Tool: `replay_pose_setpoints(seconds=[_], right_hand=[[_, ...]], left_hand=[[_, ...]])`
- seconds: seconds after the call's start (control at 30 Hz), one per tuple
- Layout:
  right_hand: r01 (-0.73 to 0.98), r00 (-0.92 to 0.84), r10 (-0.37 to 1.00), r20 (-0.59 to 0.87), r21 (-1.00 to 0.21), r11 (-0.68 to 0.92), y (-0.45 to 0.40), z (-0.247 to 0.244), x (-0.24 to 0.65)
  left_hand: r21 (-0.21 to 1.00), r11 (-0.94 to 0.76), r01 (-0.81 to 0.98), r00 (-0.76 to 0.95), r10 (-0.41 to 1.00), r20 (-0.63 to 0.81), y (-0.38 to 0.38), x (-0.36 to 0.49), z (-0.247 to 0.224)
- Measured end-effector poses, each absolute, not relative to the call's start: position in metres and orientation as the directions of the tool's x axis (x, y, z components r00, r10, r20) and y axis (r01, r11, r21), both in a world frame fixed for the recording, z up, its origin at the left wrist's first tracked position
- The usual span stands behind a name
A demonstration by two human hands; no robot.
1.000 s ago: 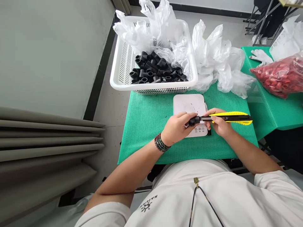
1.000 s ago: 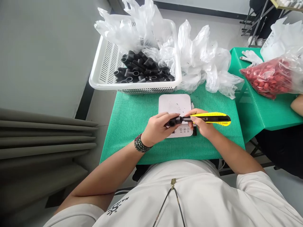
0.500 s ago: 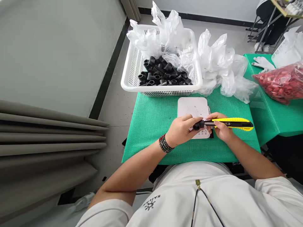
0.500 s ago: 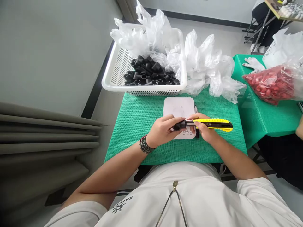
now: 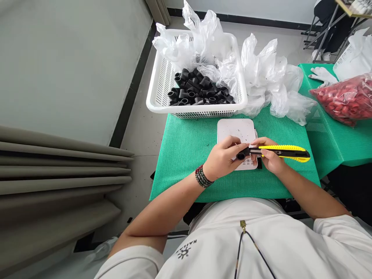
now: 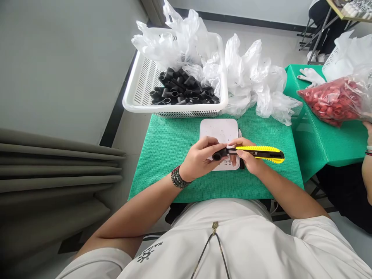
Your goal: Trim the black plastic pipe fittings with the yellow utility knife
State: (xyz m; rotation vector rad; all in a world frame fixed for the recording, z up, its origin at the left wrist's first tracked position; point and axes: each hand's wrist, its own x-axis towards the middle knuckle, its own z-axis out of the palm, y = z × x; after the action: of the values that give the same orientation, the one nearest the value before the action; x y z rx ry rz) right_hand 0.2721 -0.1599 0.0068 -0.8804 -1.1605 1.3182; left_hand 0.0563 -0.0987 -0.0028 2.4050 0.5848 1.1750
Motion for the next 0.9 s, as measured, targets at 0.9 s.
replay_pose_setpoints(seconds=[0.9], right_hand=[[0.1,-0.053,0.972,0.23,-0.967,0.234,-0.164,0.007,0.284]], left_hand=[[0.927,0.181,-0.33,0.739,0.661,0.133,-0.099,0.062,0.007]])
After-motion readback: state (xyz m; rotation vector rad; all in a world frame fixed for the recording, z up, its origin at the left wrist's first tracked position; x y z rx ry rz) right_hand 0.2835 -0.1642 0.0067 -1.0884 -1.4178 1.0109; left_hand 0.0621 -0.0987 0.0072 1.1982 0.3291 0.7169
